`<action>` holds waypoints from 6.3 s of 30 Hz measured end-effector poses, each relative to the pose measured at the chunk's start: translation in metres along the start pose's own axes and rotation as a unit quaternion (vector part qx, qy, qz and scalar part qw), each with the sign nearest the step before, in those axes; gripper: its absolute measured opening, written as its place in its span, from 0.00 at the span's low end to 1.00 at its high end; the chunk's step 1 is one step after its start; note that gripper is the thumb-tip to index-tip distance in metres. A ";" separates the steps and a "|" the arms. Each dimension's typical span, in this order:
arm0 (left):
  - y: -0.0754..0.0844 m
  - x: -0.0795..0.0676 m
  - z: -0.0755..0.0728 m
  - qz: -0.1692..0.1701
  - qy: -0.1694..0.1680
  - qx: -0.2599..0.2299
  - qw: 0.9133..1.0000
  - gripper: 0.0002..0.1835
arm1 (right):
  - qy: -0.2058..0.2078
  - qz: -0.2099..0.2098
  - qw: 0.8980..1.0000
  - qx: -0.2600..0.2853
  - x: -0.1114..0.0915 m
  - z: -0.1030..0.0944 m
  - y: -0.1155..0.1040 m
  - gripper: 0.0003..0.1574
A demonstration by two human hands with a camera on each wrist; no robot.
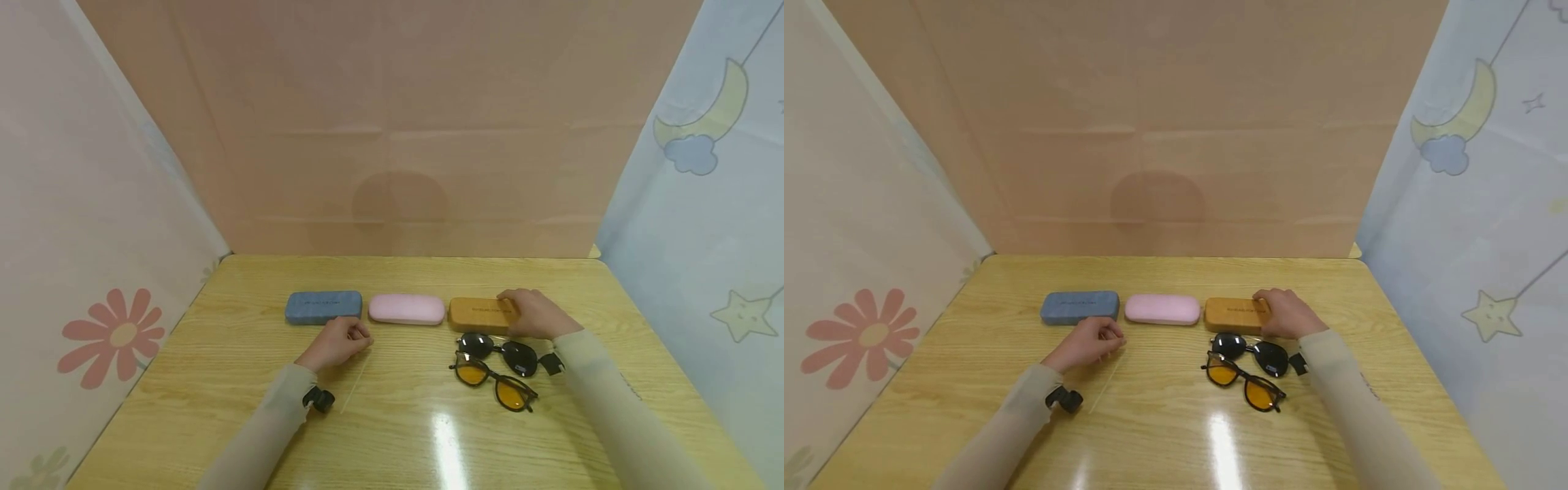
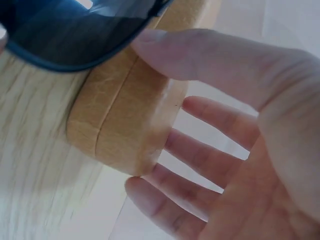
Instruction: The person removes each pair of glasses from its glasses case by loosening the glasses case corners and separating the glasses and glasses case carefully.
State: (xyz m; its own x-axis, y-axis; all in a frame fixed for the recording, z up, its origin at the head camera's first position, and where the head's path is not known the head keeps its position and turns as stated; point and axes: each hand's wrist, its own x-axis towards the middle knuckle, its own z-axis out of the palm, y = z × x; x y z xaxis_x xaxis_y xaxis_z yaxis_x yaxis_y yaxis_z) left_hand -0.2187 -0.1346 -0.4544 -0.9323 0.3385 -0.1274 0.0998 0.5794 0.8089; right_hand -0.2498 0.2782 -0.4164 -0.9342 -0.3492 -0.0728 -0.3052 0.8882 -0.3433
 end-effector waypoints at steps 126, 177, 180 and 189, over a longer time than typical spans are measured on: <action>-0.001 -0.008 0.004 0.086 -0.047 0.126 0.987 0.50 | -0.134 -0.162 0.969 0.132 0.025 0.040 -0.119 0.29; 0.000 -0.005 -0.001 0.057 -0.037 0.095 0.993 0.43 | 0.125 -0.031 0.991 0.038 0.012 0.105 -0.181 0.07; 0.000 -0.005 -0.001 0.059 -0.038 0.095 0.993 0.42 | 0.129 -0.038 0.990 0.027 0.011 0.104 -0.181 0.09; 0.000 -0.003 0.000 0.058 -0.034 0.090 0.994 0.44 | 0.155 -0.052 0.986 0.028 0.004 0.094 -0.182 0.08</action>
State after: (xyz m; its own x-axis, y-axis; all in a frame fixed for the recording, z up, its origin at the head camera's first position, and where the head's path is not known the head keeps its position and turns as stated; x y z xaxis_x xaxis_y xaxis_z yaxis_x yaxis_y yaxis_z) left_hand -0.2160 -0.1354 -0.4542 -0.8864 0.4554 -0.0828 0.2706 0.6550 0.7055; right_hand -0.1807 0.0871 -0.4420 -0.9129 -0.3207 0.2526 -0.3990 0.8317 -0.3861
